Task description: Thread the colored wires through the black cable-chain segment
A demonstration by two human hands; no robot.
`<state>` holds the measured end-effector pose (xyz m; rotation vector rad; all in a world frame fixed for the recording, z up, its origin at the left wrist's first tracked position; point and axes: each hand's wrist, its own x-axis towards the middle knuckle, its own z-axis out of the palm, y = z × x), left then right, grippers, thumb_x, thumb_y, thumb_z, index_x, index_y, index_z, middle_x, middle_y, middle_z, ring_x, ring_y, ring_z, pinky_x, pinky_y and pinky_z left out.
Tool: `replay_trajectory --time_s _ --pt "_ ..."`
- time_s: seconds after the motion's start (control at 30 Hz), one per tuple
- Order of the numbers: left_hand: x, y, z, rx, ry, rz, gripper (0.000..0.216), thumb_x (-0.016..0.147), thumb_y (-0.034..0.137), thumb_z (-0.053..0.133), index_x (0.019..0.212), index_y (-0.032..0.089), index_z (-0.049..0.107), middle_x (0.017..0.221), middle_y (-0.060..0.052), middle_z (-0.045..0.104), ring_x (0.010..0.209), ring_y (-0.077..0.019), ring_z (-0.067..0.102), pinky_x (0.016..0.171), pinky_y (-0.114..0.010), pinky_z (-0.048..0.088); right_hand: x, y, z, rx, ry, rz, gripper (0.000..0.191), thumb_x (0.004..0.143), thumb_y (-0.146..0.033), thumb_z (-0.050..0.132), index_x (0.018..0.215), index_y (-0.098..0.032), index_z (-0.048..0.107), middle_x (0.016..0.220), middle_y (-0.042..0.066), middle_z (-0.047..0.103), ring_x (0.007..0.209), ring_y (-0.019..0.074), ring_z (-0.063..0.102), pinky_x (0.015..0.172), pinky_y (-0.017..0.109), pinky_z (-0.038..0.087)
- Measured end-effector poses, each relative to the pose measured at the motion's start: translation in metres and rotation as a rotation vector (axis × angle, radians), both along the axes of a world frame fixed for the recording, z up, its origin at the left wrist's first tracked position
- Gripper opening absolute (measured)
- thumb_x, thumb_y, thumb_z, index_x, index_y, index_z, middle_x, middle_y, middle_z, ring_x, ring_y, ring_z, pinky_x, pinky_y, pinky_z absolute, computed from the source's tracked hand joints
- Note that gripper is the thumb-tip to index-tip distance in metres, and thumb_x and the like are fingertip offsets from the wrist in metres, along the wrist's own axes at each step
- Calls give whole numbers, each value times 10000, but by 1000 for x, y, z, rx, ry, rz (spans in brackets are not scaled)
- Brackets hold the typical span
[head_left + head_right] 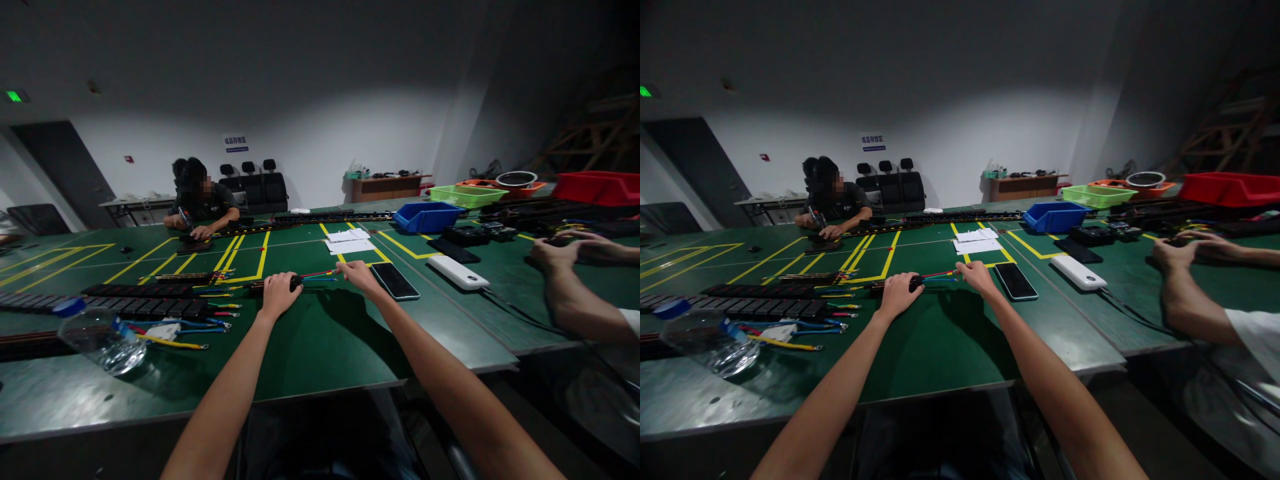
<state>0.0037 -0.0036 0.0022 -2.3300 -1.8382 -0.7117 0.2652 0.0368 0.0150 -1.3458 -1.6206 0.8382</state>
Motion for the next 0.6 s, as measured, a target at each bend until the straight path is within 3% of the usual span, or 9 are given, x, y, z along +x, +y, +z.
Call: replay_trajectory --time_s 0.2,0.43,0.6 --pt "0 1 -1 19 26 8 386 946 500 535 1216 252 657 1196 -80 715 1143 -291 634 1069 -487 422 -3 -7 8 -19 283 201 606 808 -656 601 1003 -115 794 555 -34 469 486 86 336 457 220 247" --pt "0 -1 1 27 35 14 374 941 494 544 1199 249 659 1175 -83 721 1131 -294 636 1062 -490 417 4 10 -9 -11 -32 -86 481 872 -495 516 840 -99 788 579 26 579 539 133 480 529 257 320" --pt "1 -2 2 8 19 7 381 949 495 537 1218 252 651 1198 -75 715 1150 -280 631 1078 -486 409 2 9 -10 -12 -98 -6 485 879 -488 492 868 -96 779 591 26 585 538 133 477 519 260 298"
